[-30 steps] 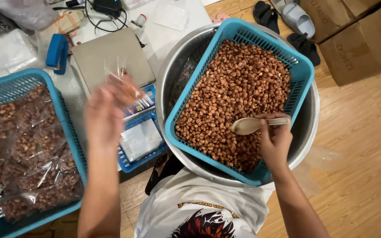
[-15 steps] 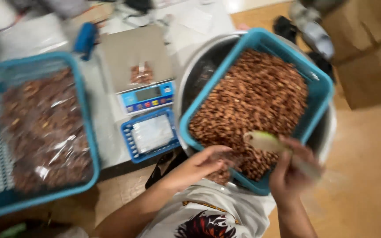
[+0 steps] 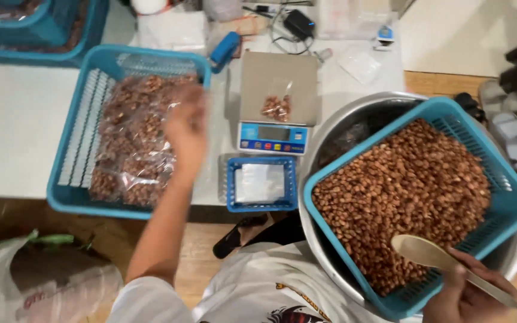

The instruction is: Packing peanuts into small plastic bags and weighing them on a digital scale.

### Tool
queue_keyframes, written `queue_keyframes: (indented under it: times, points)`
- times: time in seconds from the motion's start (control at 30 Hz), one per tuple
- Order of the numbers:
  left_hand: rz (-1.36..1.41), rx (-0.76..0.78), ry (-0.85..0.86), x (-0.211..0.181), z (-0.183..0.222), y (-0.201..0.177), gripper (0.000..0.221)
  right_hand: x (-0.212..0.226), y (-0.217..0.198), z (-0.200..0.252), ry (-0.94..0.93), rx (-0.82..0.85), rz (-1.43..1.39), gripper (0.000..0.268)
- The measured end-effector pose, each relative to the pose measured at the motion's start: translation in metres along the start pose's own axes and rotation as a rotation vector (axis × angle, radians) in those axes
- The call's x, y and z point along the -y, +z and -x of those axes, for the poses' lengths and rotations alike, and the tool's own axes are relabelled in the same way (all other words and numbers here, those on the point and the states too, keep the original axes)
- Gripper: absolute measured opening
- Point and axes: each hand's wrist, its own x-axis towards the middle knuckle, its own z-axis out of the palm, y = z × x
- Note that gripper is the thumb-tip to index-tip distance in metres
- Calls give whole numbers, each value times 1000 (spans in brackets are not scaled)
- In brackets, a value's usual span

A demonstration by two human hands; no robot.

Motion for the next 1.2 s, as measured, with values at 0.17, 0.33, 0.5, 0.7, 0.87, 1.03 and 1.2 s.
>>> queue_keyframes:
  times: [0.17,0.33,0.5,0.7,0.87,1.03,1.2]
  points:
    - [-809,243,169,132,31,-7,45,-55,-12,1,235,24,-275,17]
    - [-802,251,59,51,13,7,64,-173,-37,-33,-124,9,160,13]
    - [-346,826,-181,26,95,92,23,-135,0,-57,229,196,327,17]
    - [-188,941,-96,32,137,114,17,-114,30,-46,378,184,-18,27]
    - [250,376,-664,-16,106,117,16,-134,50,-33,687,118,-642,15]
    - [694,176,-904,-116,68,155,26,-82,40,-48,683,-4,-736,15]
    - [803,618,-624,-152,74,190,27,-45,6,-72,313,18,-641,16]
